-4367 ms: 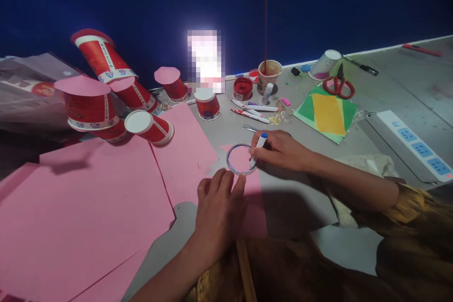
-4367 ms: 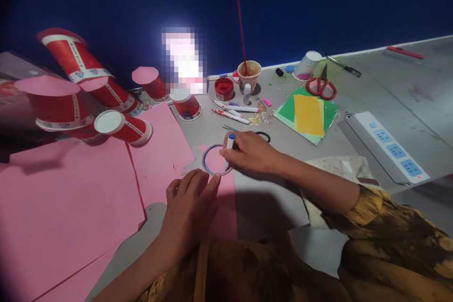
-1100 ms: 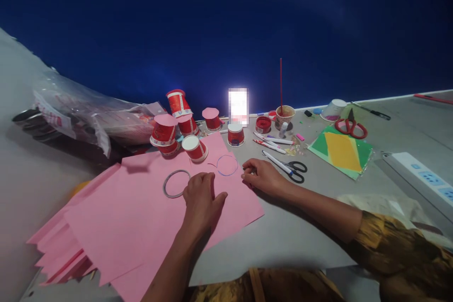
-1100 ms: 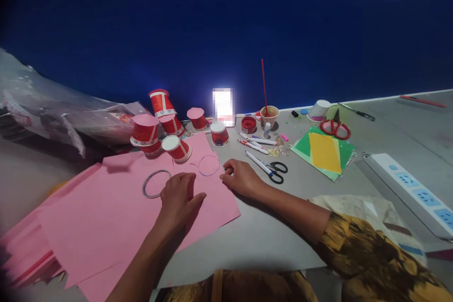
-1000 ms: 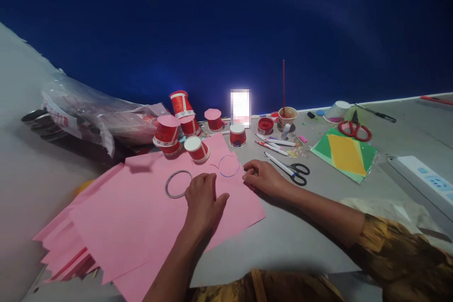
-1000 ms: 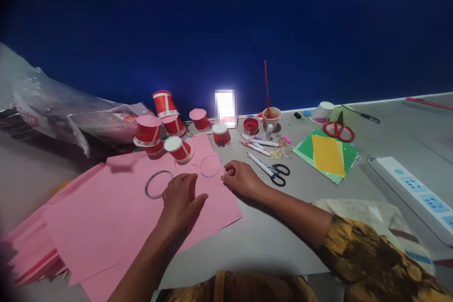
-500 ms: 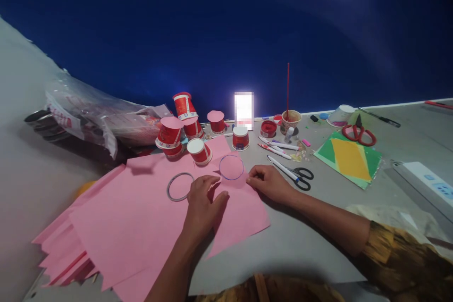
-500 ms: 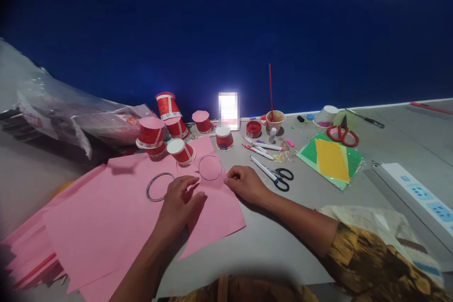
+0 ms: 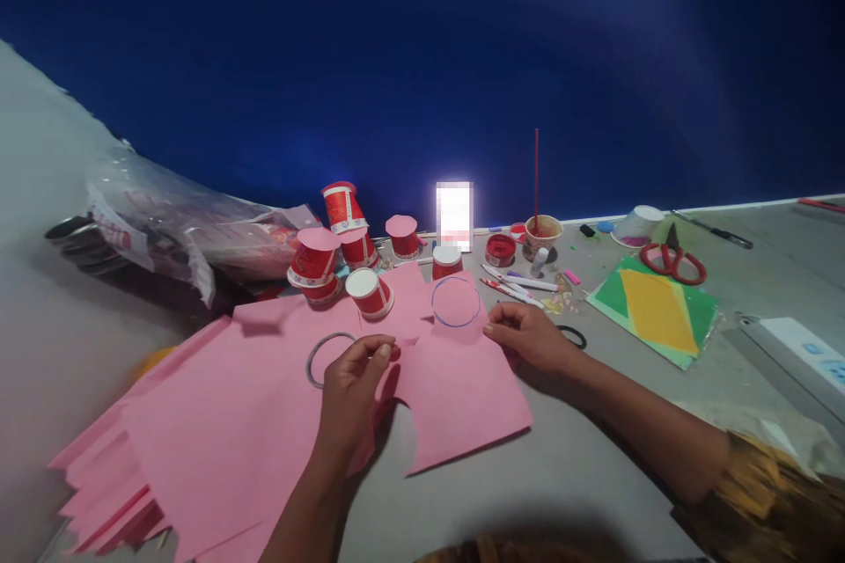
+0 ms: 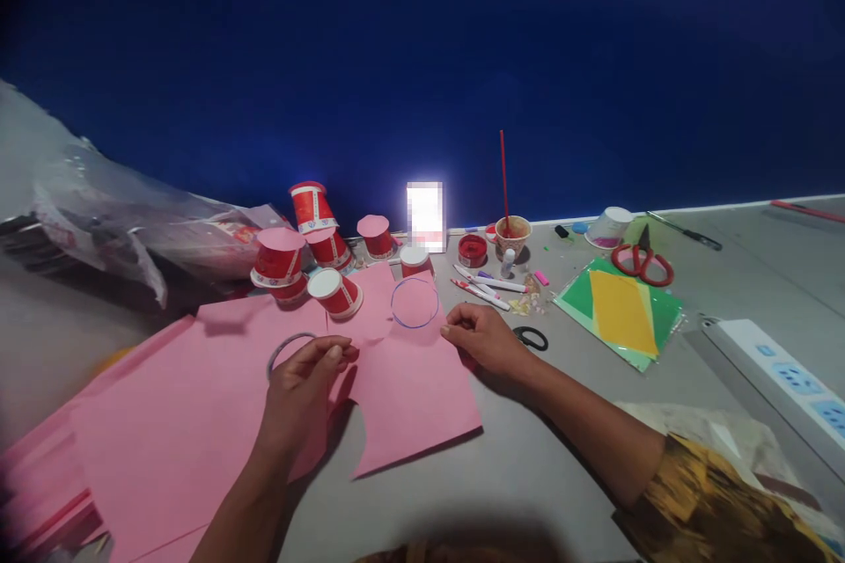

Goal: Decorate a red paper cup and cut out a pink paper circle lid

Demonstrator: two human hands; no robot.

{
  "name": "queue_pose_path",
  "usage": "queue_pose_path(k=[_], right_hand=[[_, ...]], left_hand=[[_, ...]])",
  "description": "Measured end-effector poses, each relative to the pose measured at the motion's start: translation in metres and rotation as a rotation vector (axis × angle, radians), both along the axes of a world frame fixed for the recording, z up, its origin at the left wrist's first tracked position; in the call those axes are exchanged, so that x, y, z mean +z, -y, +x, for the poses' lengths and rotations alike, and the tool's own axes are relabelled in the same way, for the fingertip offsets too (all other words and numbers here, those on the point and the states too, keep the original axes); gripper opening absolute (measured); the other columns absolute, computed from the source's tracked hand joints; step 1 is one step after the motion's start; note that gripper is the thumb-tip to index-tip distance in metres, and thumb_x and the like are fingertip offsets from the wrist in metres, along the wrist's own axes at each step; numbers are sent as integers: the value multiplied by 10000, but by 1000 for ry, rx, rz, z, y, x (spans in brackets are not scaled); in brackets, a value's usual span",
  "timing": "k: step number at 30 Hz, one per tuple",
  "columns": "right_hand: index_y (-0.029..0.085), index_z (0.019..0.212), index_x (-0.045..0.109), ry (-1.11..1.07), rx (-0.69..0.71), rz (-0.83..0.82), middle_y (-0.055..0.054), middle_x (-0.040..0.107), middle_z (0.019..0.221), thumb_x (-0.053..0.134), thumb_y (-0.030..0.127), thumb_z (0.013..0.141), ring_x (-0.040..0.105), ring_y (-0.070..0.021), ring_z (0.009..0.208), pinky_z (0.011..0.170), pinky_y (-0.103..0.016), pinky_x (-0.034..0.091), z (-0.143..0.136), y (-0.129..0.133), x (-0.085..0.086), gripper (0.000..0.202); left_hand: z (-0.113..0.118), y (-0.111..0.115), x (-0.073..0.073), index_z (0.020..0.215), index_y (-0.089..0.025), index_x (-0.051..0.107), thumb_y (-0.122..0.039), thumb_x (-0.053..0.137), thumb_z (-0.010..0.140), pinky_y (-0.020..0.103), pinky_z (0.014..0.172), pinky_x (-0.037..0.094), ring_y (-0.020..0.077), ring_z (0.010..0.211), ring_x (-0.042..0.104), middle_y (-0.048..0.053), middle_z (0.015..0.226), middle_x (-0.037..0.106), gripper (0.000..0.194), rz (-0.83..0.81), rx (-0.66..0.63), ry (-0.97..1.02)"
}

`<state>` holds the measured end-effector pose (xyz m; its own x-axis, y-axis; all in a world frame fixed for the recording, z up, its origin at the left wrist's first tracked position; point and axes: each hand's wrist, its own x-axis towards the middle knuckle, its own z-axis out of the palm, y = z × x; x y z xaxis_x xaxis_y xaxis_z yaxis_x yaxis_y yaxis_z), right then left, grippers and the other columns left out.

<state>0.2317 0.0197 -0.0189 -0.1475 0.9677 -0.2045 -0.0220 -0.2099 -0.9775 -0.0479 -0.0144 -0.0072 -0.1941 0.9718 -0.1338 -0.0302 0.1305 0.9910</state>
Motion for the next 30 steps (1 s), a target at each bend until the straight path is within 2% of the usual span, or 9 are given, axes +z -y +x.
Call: queue_pose_path(k=[5, 8, 10, 13, 15, 18, 21, 25, 30], right_hand=[[210, 744, 620, -59, -11, 42, 68, 515, 613, 877, 464, 708, 451, -97, 507, 483, -240, 318, 4, -1, 8, 363], [207, 753, 615, -108, -15, 58, 68, 508, 642, 888, 487, 705, 429, -89, 527, 498, -240, 306, 4, 1, 9, 394], [208, 752, 611, -129, -2, 56, 74, 489, 624, 886, 516, 704, 399, -84, 515, 492, -242, 284, 3, 2, 10, 416], [212, 740, 599, -123, 22, 47, 83, 462, 583, 877, 547, 700, 375, -82, 494, 482, -242, 264, 1, 3, 12, 437], [214, 751, 602, -96, 27, 45, 77, 478, 589, 865, 543, 704, 398, -87, 498, 483, -239, 283, -1, 4, 13, 423], [215, 779, 627, -29, 21, 56, 56, 535, 633, 818, 503, 740, 444, -99, 528, 492, -237, 330, -5, 6, 15, 348], [208, 774, 674, 69, 42, 76, 29, 601, 638, 779, 418, 760, 504, -116, 547, 504, -240, 376, -7, 7, 17, 236], [205, 766, 706, 243, 14, 111, 3, 659, 606, 702, 370, 804, 579, -150, 537, 514, -257, 416, 10, -1, 31, 169], [208, 716, 673, 551, -288, 253, -26, 701, 731, 671, 381, 825, 595, -178, 725, 674, -286, 425, 66, -17, 59, 204]], left_hand=[[-1, 4, 14, 949, -196, 779, -548, 816, 799, 371, 821, 584, 260, 939, 740, 87, 981, 772, 384, 62, 37, -97], [-2, 5, 32, 911, -217, 790, -547, 765, 802, 419, 868, 578, 274, 922, 732, 82, 982, 776, 349, 135, 44, -349], [0, 4, 44, 901, -240, 805, -536, 727, 806, 454, 967, 556, 303, 1032, 721, 86, 1045, 788, 320, 219, 36, -509], [11, -2, 56, 936, -258, 825, -552, 682, 830, 469, 1028, 536, 331, 1149, 708, 101, 1139, 802, 344, 276, -39, -575], [20, -9, 59, 928, -252, 832, -576, 677, 816, 452, 947, 557, 337, 1065, 725, 113, 1100, 813, 376, 219, -123, -579], [31, -20, 55, 827, -229, 816, -586, 692, 791, 374, 725, 527, 282, 773, 679, 88, 843, 777, 380, 59, -303, -586], [36, -30, 45, 633, -214, 690, -556, 695, 784, 297, 588, 396, 195, 615, 520, 20, 632, 603, 373, -1, -409, -587], [35, -37, 26, 571, -215, 528, -552, 681, 770, 264, 534, 269, 145, 580, 365, -28, 585, 418, 420, -59, -374, -573], [31, -34, 18, 606, -217, 528, -577, 671, 783, 260, 534, 230, 129, 575, 299, -46, 588, 374, 426, -90, -345, -535]])
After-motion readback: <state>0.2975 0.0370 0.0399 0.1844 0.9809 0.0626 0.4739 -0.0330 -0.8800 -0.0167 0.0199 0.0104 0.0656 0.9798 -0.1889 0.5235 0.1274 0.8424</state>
